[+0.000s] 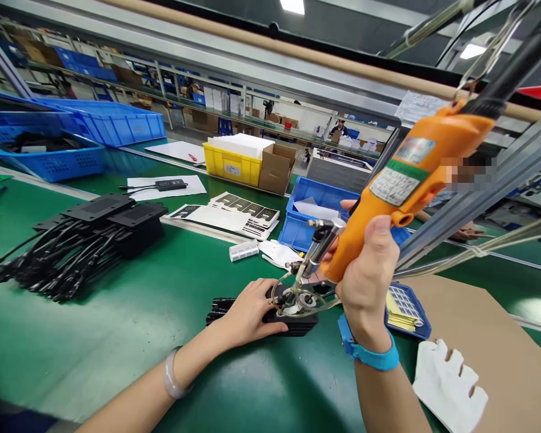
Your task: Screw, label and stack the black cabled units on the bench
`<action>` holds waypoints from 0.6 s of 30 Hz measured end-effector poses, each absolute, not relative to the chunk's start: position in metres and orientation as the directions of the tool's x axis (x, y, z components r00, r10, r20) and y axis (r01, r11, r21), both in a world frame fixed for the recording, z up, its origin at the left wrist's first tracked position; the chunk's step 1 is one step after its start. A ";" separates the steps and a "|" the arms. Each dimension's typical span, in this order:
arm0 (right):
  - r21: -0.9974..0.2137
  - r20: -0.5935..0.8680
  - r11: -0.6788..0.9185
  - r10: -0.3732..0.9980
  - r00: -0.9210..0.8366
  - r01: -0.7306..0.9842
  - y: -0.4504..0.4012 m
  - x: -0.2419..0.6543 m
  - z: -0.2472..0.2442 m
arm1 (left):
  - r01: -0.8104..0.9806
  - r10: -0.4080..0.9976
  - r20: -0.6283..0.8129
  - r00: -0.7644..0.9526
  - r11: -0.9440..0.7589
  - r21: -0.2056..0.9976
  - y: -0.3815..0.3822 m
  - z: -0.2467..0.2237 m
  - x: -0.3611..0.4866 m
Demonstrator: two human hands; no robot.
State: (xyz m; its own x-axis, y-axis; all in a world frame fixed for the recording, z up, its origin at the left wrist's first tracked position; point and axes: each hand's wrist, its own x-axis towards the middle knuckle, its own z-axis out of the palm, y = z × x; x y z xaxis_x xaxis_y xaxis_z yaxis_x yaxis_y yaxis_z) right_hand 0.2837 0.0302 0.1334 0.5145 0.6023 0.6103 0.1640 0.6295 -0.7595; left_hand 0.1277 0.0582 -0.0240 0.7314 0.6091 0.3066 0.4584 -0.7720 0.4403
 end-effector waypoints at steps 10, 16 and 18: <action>-0.807 0.573 0.543 0.631 0.523 0.229 0.025 0.278 0.107 | 0.447 0.611 0.292 0.736 -0.762 0.469 0.057 -0.025 0.129; -0.774 0.608 0.590 0.593 0.528 0.230 0.019 0.274 0.099 | 0.454 0.621 0.297 0.725 -0.756 0.472 0.057 -0.025 0.129; -0.803 0.565 0.569 0.633 0.529 0.177 0.015 0.275 0.100 | 0.453 0.617 0.297 0.729 -0.760 0.467 0.058 -0.025 0.130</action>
